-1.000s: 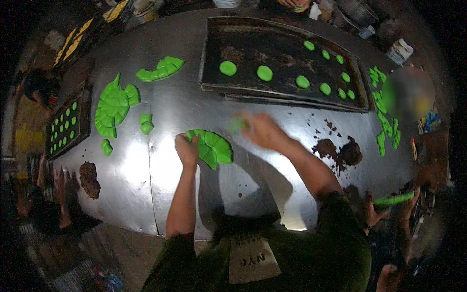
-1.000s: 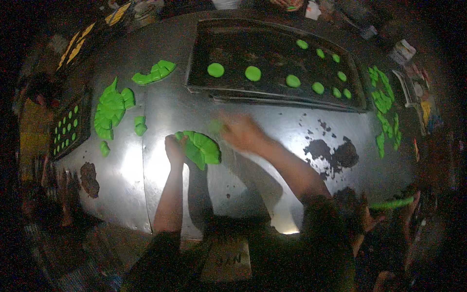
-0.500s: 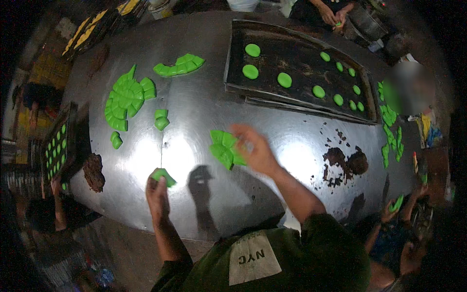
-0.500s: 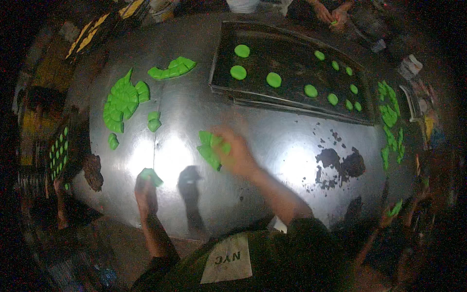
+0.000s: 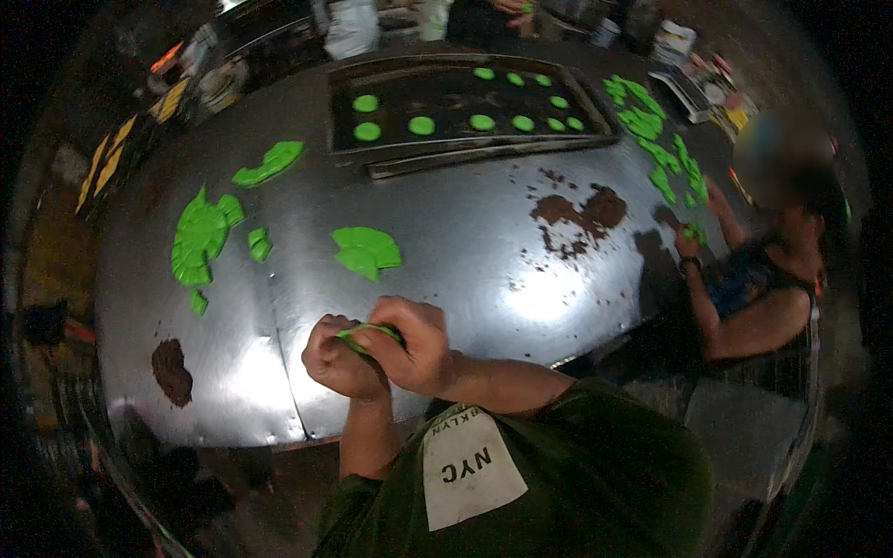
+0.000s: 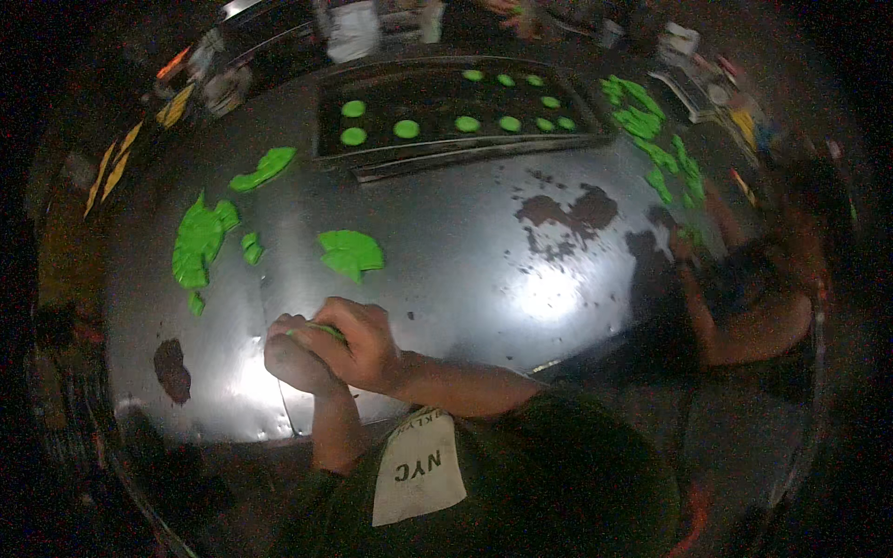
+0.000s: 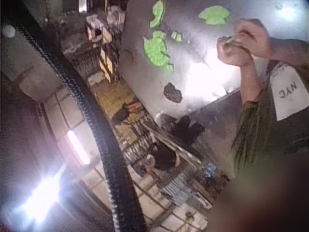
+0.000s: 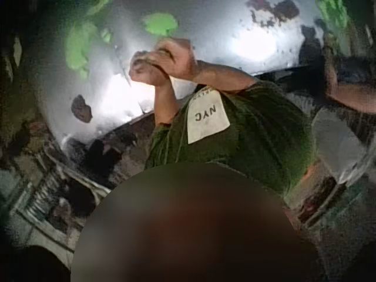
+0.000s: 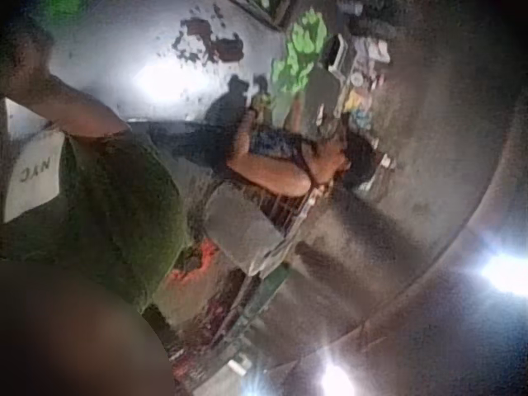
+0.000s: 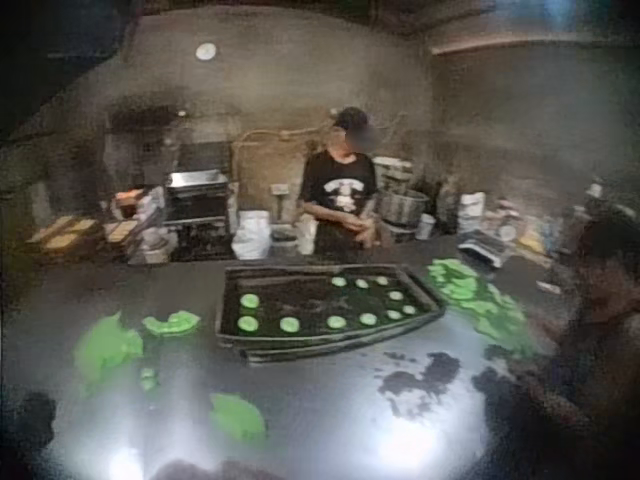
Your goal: The person repeatedly takes a piece of green dough, scoops a portion of brown filling from the table, wraps the filling inside the dough, and places the finished round item onto a metal tray. The person carries the filled tray to a rack and returns to continue the process.
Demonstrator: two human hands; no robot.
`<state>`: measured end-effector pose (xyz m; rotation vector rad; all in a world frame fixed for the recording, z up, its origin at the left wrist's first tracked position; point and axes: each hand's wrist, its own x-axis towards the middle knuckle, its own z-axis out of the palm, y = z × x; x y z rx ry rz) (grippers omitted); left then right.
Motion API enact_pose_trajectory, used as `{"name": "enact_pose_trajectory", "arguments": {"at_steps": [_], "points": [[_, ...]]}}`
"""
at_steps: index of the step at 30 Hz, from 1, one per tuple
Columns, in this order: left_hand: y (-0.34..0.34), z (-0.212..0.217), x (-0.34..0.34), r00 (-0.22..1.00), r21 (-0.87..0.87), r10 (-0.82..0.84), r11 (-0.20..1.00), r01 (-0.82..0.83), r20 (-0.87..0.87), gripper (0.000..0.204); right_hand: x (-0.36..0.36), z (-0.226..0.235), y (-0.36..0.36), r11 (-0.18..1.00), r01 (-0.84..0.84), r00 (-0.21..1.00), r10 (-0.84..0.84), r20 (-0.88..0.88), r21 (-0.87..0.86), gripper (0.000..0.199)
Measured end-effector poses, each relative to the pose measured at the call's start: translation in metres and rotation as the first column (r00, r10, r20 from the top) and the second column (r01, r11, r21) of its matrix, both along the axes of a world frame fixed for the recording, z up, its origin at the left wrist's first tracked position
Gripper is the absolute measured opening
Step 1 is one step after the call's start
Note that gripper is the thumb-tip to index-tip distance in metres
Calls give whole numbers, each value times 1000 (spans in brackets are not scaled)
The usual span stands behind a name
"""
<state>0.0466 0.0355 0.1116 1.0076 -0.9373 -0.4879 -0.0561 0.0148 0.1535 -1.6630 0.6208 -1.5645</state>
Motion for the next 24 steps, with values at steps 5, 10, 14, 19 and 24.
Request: {"name": "enact_pose_trajectory", "arguments": {"at_steps": [5, 10, 14, 19, 24], "points": [[-2, -27, -23, 868, 472, 7, 842, 263, -497, 59, -60, -16, -25, 970, -155, 932, 207, -297, 188, 26], [-23, -87, -51, 462, 287, -116, 644, 710, -879, 59, -89, -91, -8, 997, 14, 382, 70, -922, 81, 35], [-36, -138, -48, 607, 473, -27, 599, 646, -794, 39, -141, -161, -15, 954, -132, 732, 277, -622, 269, 46], [-40, -166, -32, 558, 458, -2, 567, 685, -830, 38, -286, -231, -134, 874, 482, 164, -160, -973, -62, 51], [-54, -165, -31, 697, 608, 28, 514, 605, -716, 40, -337, -282, -203, 832, 493, -108, -232, -967, -255, 36]]}}
